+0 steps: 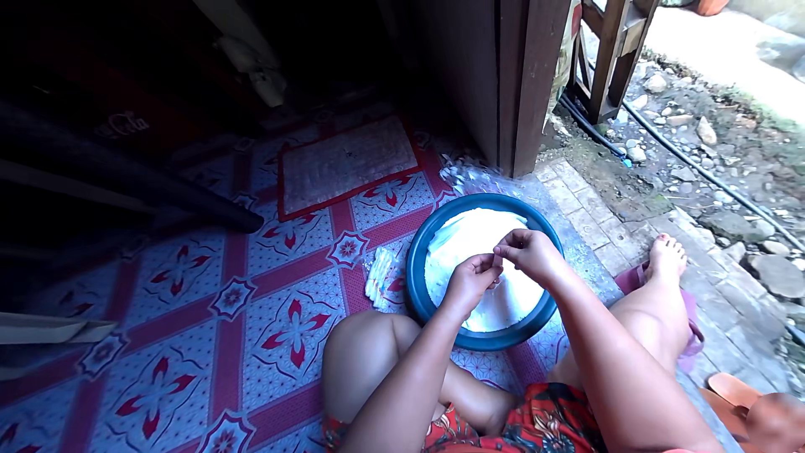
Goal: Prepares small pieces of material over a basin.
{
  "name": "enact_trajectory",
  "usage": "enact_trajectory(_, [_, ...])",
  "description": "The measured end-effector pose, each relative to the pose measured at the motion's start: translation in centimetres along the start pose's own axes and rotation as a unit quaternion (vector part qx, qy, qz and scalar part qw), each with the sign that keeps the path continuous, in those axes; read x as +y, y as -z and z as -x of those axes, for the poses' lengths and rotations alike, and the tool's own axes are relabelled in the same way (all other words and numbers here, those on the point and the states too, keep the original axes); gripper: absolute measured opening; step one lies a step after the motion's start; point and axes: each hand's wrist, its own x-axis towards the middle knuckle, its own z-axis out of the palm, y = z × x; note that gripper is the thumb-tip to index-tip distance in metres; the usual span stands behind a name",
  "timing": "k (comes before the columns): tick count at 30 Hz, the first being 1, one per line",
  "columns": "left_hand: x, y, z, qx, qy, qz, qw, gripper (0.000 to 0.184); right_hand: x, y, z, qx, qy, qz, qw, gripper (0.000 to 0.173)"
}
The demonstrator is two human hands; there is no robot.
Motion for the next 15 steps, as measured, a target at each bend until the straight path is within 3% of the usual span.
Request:
enact_trajectory(11, [-0.3,1.1,1.2,-0.094,-0.024,-0.218,0.971,0.035,-1.9,1.6,2.6,0.07,0.241,0.052,0.967,0.015])
enact_trajectory(13, [0.3,1.3,1.7,-0.071,-0.069,-0.239,0.966,0.047,-1.9,2.0,2.8,0.054,0.271,0.068,0.959,0.016])
enact_trajectory(15, [0.6,1.5,1.9,-0.021,-0.135,-0.235,0.962,0.048,-1.6,2.1,2.8,0.038,0.291,0.088,0.952,0.017])
